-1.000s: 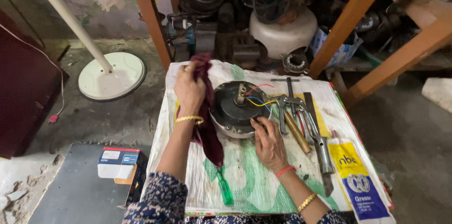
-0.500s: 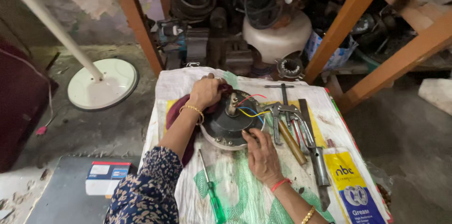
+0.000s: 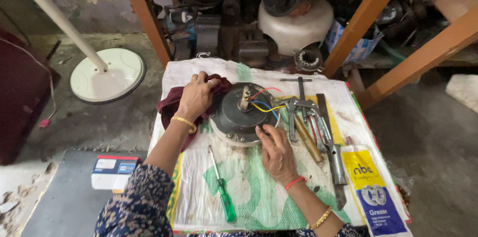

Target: The person uses a green-handled screwdriver to loosen and remove screws from a small electric motor placed on a sack. They wipe the motor with a maroon cloth and continue adjusting internal components with the screwdriver.

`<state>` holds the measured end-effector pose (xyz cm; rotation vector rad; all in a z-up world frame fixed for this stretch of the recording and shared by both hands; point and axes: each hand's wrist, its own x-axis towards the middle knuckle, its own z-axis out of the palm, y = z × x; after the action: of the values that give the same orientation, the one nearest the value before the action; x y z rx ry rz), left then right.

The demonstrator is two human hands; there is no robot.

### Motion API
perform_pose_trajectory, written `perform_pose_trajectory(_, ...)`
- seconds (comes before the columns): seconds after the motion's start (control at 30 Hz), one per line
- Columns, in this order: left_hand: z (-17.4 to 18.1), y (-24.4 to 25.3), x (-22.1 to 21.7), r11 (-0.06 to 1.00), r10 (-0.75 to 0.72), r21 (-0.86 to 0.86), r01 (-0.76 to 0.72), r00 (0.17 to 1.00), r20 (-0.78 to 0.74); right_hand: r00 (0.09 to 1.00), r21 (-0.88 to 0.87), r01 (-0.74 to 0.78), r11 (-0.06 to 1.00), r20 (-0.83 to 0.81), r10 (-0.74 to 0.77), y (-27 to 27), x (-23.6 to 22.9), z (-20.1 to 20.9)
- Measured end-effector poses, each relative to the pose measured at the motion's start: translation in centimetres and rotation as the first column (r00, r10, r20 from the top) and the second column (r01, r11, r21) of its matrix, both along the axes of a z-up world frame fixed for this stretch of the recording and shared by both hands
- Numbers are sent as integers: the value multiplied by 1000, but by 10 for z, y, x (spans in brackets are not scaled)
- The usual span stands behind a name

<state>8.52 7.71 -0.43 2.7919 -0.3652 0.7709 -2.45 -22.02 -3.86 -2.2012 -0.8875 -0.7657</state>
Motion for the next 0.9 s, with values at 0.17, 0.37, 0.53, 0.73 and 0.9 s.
perform_pose_trajectory(0.17, 8, -2, -54, 969, 231, 107, -223, 970, -76, 999, -15, 3, 1000, 47, -2, 1, -1, -1)
perform_pose_trajectory(0.37, 32, -28, -91, 955, 249, -204, -216, 956, 155, 999, -3, 17, 1000, 49, -17, 3, -2, -1)
perform_pose_trajectory(0.53, 13, -53, -88, 984, 178, -17, -178, 984, 14, 1000, -10, 19, 1000, 18, -19, 4, -4, 0)
perform_pose_trajectory(0.73, 8, -80, -127, 997, -59, 59, 51, 990, 129, 998, -44, 59, 997, 21, -58, 4, -4, 1)
perform_pose_trajectory(0.9, 17, -117, -127, 988, -108, 119, 95, 988, 106, 998, -54, 55, 997, 31, -53, 1, 1, -13)
